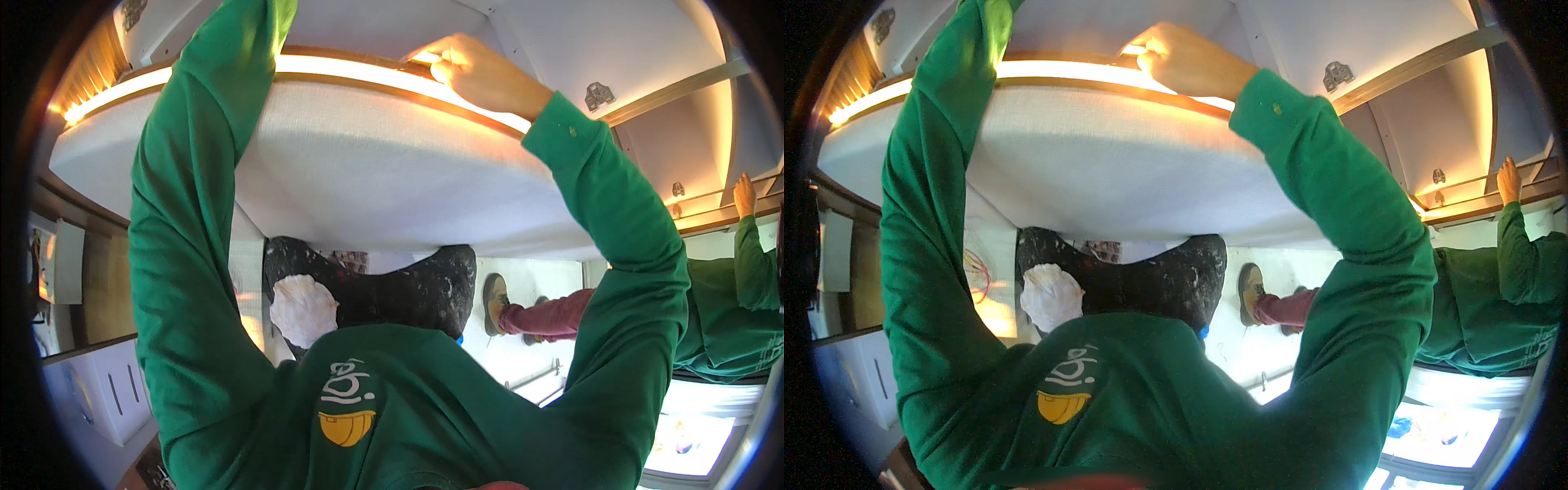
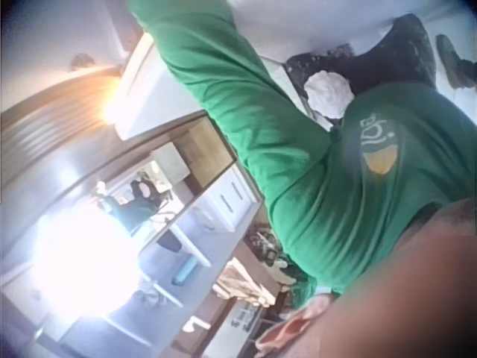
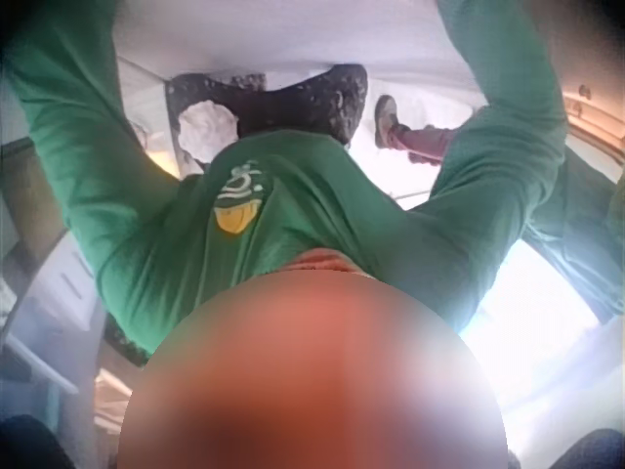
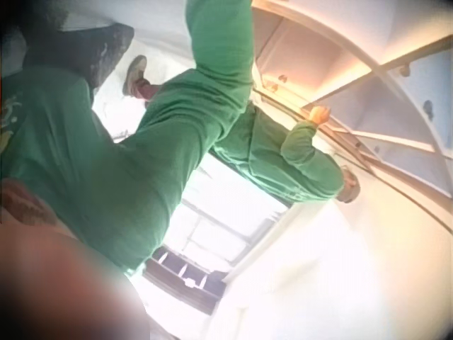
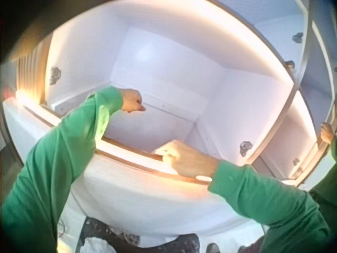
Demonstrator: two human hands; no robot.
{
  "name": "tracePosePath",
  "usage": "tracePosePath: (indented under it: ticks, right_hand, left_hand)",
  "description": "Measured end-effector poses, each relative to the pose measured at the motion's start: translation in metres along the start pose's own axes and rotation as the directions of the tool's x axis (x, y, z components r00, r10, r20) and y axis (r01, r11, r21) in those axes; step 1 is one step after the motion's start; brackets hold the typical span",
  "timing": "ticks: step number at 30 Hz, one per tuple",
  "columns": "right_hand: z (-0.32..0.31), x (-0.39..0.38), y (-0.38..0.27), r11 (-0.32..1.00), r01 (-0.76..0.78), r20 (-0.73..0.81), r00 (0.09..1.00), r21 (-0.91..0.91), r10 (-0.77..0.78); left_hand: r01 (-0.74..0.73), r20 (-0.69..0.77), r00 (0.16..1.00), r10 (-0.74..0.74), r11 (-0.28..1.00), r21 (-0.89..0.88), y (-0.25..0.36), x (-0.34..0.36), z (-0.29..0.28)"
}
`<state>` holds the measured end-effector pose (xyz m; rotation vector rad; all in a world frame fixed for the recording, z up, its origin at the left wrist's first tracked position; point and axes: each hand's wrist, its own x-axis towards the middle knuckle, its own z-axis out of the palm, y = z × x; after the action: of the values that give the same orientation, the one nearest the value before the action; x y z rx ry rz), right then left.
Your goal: The person installs an LED light strip into a ceiling fixture, using a scraper to smooth the surface and a cloth to wipe it clean. They adjust the strip and continue smoothing the fixture while seated on the floor.
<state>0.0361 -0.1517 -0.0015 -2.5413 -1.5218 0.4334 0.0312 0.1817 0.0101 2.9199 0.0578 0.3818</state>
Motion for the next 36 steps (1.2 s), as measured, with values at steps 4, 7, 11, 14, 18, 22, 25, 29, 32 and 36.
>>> tracePosePath:
  ticks: [4, 7, 11, 14, 18, 22, 25, 29, 32, 36]
  right_hand:
    - [-0.007, -0.064, 0.050, 0.996, 0.030, -0.177, 0.983, -0.086, -0.045]
    - [-0.026, -0.099, 0.050, 0.956, -0.272, -0.049, 0.962, -0.110, 0.268]
    - [-0.004, -0.033, -0.001, 0.997, 0.011, -0.165, 0.986, -0.081, -0.024]
    - [0.008, 0.003, -0.007, 0.986, 0.150, -0.093, 0.985, 0.070, -0.143]
    - [-0.011, -0.069, 0.039, 0.996, -0.044, -0.120, 0.992, -0.073, 0.035]
    - [-0.021, -0.092, 0.034, 0.915, -0.394, -0.093, 0.918, -0.086, 0.387]
    - [0.000, -0.029, -0.009, 0.997, -0.065, -0.147, 0.987, 0.034, 0.069]
    - [0.011, -0.012, -0.004, 0.963, 0.188, -0.134, 0.977, 0.191, -0.164]
    - [0.000, -0.079, 0.047, 0.997, -0.002, -0.185, 0.983, 0.083, 0.018]
    - [-0.013, -0.091, 0.044, 0.945, -0.240, -0.202, 0.959, -0.223, 0.196]
  left_hand:
    - [-0.006, 0.022, 1.000, 0.006, 1.000, 0.000, -0.005, -0.001, 0.000]
    - [-0.059, 0.007, 0.998, 0.059, 0.997, -0.054, -0.005, 0.004, -0.005]
    - [-0.046, 0.000, 0.999, 0.046, 0.998, -0.037, -0.002, 0.008, -0.004]
    - [-0.039, -0.014, 0.999, 0.039, 0.999, 0.000, -0.002, 0.005, 0.004]
    - [-0.037, 0.047, 0.998, 0.035, 0.998, 0.043, -0.005, 0.004, 0.004]
    - [-0.040, 0.005, 0.999, 0.040, 0.998, -0.048, -0.004, 0.010, -0.003]
    - [-0.036, 0.010, 0.999, 0.036, 0.999, 0.018, 0.000, 0.011, -0.002]
    - [-0.035, 0.020, 0.999, 0.035, 0.999, -0.018, 0.001, 0.004, 0.003]
    - [-0.008, 0.073, 0.997, 0.008, 1.000, -0.004, 0.002, 0.001, 0.001]
    - [-0.013, 0.018, 1.000, 0.014, 1.000, -0.028, 0.004, 0.005, -0.005]
